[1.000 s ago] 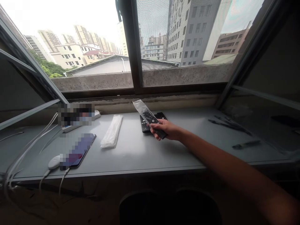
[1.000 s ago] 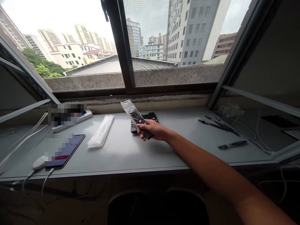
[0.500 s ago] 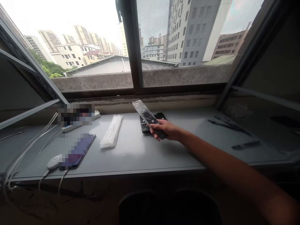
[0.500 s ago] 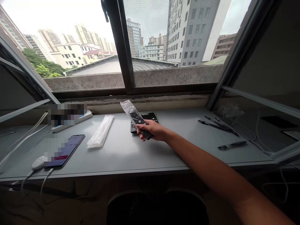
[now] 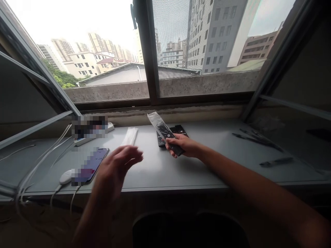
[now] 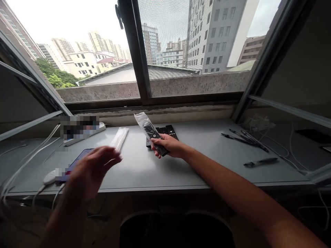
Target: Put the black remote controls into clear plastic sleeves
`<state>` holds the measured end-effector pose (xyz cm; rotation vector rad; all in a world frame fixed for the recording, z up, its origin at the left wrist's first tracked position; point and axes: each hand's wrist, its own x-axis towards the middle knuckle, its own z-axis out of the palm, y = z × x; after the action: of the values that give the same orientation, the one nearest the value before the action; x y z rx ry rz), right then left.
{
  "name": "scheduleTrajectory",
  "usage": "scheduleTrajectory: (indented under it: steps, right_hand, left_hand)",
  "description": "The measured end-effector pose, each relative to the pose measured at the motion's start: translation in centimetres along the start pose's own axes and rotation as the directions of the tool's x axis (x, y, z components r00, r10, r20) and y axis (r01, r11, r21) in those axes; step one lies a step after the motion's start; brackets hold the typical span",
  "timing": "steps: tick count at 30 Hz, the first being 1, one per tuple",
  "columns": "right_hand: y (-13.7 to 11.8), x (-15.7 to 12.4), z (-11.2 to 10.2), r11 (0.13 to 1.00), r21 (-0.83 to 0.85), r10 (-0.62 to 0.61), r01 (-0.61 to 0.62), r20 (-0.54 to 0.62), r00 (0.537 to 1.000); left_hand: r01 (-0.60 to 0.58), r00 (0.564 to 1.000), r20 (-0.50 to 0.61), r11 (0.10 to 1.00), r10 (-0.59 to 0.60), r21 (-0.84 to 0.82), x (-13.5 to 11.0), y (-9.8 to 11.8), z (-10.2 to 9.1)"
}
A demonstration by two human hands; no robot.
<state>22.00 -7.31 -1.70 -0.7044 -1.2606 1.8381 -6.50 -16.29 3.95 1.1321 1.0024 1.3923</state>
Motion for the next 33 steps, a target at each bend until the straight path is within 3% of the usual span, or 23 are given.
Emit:
scheduleTrajectory:
  steps: [3,7,11,17,23,26,29,33]
  right_hand:
    - [0.2,0.0,0.4,1.0,0.006,-0.009,0.009,0.011,1.0]
    - [0.5,0.2,0.5,0.998,0.038,-0.049,0.049,-0.01,0.999]
    - [0.8,0.3,0.4,0.999,0.012,-0.035,0.035,0.006,0.999]
    - [0.8,0.2,0.8,0.999,-0.034,-0.004,0.004,-0.001,1.0]
    - [0.6,0.1,0.9,0.997,-0.059,0.044,-0.045,-0.024,0.999]
    - [0.6,0.1,0.9,0.996,-0.069,0.053,-0.055,-0.038,0.998]
    - [0.7,0.2,0.7,0.995,-0.077,0.051,-0.055,-0.055,0.997]
    - [0.6,0.1,0.5,0.996,-0.071,0.049,-0.052,-0.052,0.997]
  left_hand:
    - [0.05,0.996,0.08,0.995,-0.043,-0.086,4.4,-1.6,2.7]
    - [0.065,0.998,0.001,0.983,-0.066,-0.17,11.4,-4.1,5.8]
    - [0.126,0.981,0.159,0.985,-0.107,-0.114,14.8,-6.1,7.1]
    - [-0.084,0.98,0.181,0.996,0.08,0.015,14.8,-7.0,6.9]
    - [-0.165,0.948,0.299,0.973,0.111,0.161,14.6,-7.8,5.9]
    - [-0.251,0.942,0.273,0.949,0.194,0.19,14.7,-8.1,6.0]
    - [-0.246,0.955,0.204,0.96,0.216,0.132,14.8,-8.2,6.2]
    - [-0.18,0.95,0.284,0.971,0.13,0.156,14.7,-8.2,6.0]
